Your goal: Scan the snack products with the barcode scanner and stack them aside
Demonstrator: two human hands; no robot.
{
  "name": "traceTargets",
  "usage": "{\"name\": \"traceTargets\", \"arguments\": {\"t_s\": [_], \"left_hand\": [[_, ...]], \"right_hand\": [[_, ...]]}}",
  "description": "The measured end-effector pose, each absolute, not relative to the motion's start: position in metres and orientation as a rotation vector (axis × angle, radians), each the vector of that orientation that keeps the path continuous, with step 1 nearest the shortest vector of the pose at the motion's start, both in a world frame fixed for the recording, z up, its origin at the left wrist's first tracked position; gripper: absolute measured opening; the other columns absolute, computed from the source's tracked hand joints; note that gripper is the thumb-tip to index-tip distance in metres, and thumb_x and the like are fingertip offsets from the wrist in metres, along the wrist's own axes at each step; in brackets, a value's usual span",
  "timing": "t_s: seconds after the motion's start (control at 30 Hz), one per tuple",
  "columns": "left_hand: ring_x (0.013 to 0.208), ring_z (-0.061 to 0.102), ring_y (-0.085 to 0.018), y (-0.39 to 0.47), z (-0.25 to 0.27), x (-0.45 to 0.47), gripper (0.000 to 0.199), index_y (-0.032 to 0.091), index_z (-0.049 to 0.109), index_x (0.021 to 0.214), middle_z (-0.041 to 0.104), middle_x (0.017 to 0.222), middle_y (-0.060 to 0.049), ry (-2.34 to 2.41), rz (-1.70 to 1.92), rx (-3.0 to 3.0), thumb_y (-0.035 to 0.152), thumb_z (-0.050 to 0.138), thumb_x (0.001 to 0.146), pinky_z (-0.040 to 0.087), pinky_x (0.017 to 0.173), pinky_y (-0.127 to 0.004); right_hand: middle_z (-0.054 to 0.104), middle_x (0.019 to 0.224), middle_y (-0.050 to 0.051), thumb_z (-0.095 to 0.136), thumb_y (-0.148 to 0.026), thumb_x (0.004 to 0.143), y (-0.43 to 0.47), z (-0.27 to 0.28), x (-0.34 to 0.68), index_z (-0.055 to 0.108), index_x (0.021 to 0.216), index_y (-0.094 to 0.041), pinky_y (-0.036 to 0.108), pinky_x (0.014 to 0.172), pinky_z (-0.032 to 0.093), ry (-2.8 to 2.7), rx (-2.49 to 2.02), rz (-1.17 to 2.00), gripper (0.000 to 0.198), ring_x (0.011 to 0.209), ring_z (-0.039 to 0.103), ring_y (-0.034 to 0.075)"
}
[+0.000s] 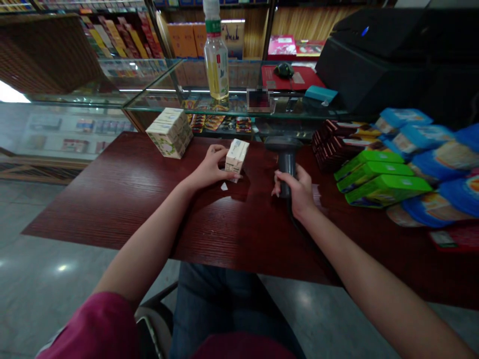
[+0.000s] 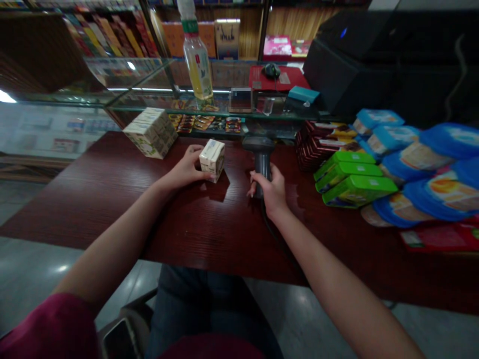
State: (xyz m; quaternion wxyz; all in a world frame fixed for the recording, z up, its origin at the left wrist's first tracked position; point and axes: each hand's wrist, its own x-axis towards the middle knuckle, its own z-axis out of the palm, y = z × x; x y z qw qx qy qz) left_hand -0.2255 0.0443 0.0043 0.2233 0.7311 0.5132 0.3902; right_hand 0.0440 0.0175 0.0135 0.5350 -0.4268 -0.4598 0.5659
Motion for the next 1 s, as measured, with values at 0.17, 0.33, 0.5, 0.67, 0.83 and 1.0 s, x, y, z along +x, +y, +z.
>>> {"name": "traceTargets", "arguments": {"t_s": [0.17,0.33,0.5,0.67,0.83,1.0], "left_hand": [[0.109,0.072,-0.031,0.055,-0.005,-0.207,0.059,0.014,0.072,0.113,0.076,0.115,-0.013,1.443,1.378,1.394,0.056,0.086,0.074,0.058,0.100,-0.046],[0.103,0.077,-0.028,0.063,-0.003,-0.209,0.055,0.015,0.073,0.102,0.079,0.109,-0.012,1.352,1.595,1.035,0.060,0.087,0.072,0.061,0.092,-0.039],[0.100,0.077,-0.027,0.066,-0.003,-0.208,0.054,0.015,0.074,0.098,0.080,0.106,-0.012,1.437,1.636,0.968,0.058,0.090,0.070,0.061,0.090,-0.036],[0.089,0.077,-0.025,0.064,0.002,-0.203,0.051,0.014,0.075,0.095,0.080,0.101,-0.012,1.492,1.622,1.025,0.057,0.088,0.072,0.060,0.078,-0.033],[0.089,0.076,-0.024,0.062,0.003,-0.203,0.049,0.013,0.075,0.097,0.081,0.100,-0.012,1.525,1.582,1.032,0.056,0.086,0.075,0.061,0.077,-0.032],[0.108,0.076,-0.028,0.061,0.001,-0.220,0.056,0.015,0.072,0.114,0.079,0.116,-0.012,1.354,1.489,1.171,0.054,0.084,0.077,0.063,0.095,-0.041]], "right_hand": [[0.058,0.066,-0.007,0.079,-0.035,0.077,0.006,0.016,0.043,0.056,0.091,-0.025,0.029,0.043,0.049,-1.266,-0.939,1.450,0.029,0.042,0.050,0.010],[0.062,0.070,-0.005,0.084,-0.039,0.077,-0.002,0.014,0.039,0.060,0.099,-0.021,0.027,0.041,0.045,-1.437,-0.907,1.518,0.038,0.043,0.051,0.010],[0.065,0.075,-0.004,0.085,-0.039,0.077,-0.002,0.009,0.038,0.061,0.108,-0.020,0.026,0.041,0.044,-1.504,-0.928,1.488,0.043,0.044,0.053,0.009],[0.065,0.077,-0.004,0.084,-0.040,0.079,-0.002,0.007,0.039,0.061,0.112,-0.020,0.025,0.041,0.044,-1.522,-0.952,1.480,0.045,0.045,0.052,0.009],[0.065,0.077,-0.003,0.085,-0.042,0.078,-0.004,0.010,0.039,0.062,0.107,-0.021,0.025,0.042,0.045,-1.525,-0.953,1.477,0.043,0.045,0.053,0.009],[0.062,0.068,-0.005,0.086,-0.044,0.076,-0.003,0.016,0.038,0.060,0.094,-0.023,0.027,0.040,0.046,-1.432,-0.954,1.476,0.038,0.042,0.051,0.010]]}}
